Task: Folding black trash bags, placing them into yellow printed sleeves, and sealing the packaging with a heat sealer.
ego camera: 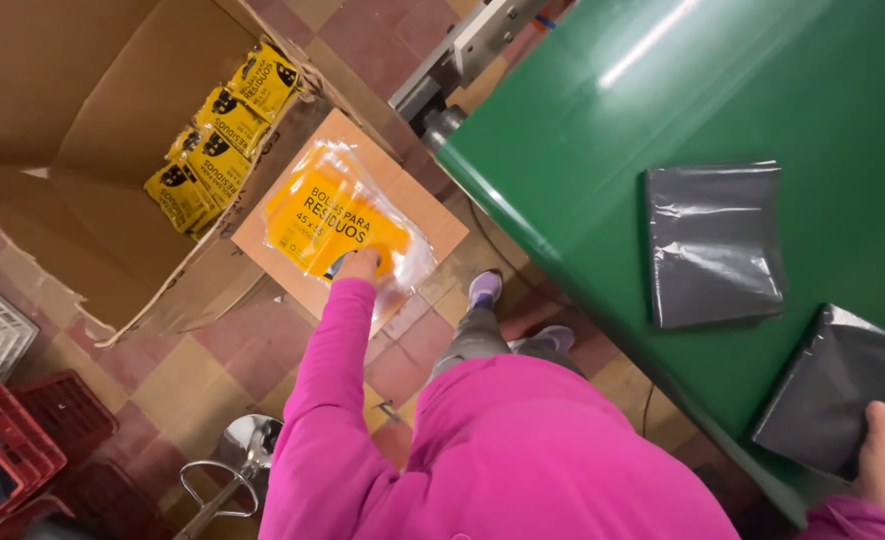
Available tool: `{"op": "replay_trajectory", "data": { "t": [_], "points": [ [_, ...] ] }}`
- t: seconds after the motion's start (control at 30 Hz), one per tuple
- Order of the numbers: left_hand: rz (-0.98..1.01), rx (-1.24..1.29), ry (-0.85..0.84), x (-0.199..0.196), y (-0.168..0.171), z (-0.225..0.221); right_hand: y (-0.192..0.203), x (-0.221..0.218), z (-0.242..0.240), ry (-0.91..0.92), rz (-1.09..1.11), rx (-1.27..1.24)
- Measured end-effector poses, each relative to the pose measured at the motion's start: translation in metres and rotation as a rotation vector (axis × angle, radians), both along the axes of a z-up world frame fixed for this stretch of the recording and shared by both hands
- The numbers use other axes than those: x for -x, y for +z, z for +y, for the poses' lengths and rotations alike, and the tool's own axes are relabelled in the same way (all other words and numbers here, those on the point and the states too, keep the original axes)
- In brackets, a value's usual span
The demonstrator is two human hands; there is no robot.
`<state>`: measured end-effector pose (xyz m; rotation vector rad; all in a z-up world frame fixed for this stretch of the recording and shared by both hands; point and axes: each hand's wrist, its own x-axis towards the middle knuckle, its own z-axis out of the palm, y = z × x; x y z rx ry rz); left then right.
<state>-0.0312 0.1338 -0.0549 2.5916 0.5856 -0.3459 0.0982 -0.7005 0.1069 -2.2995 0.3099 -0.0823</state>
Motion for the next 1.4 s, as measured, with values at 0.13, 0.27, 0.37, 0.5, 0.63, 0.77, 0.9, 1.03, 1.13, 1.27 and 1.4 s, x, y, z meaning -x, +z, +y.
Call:
{"op": "replay_trajectory", "data": {
  "t": [0.13, 0.27, 0.37, 0.5, 0.63, 0.77, 0.9, 1.03, 1.13, 1.27, 1.4],
  "points": [
    [0.036, 0.004, 0.016, 0.006, -0.043, 0.014, -0.010, -0.007, -0.009, -0.025, 0.001, -0.106],
    [-0.083, 0.059, 0.293, 0.012, -0.053, 0.032, -0.014, 0.005, -0.025, 0.019, 0.005, -0.031],
    [-0.359, 0.309, 0.579, 0.004, 0.005, 0.030, -0.001, 0.011, -0.013, 0.014, 0.043, 0.016],
    [-0.583, 0.912, 0.282, -0.077, 0.114, -0.074, 0.035, 0.015, 0.028, -0.054, 0.064, 0.086],
    [-0.682, 0.760, -0.552, -0.193, 0.266, -0.334, 0.031, 0.044, 0.008, -0.203, 0.135, 0.037],
    [-0.394, 0.511, -1.024, -0.247, 0.237, -0.534, 0.033, 0.105, -0.027, -0.237, 0.050, -0.580],
    [-0.195, 0.315, -1.224, -0.266, 0.189, -0.622, 0.027, 0.155, -0.045, -0.256, 0.072, -0.881],
    [-0.243, 0.355, -1.159, -0.267, 0.170, -0.620, 0.026, 0.153, -0.008, -0.236, 0.014, -0.949],
    [-0.252, 0.411, -1.127, -0.268, 0.188, -0.614, 0.009, 0.139, 0.012, -0.319, -0.079, -0.907],
    [-0.406, 0.448, -1.098, -0.257, 0.212, -0.606, 0.029, 0.114, 0.042, -0.402, -0.191, -0.891],
    [-0.446, 0.508, -1.075, -0.245, 0.209, -0.608, 0.016, 0.104, 0.047, -0.213, -0.112, -0.852]
  ]
}}
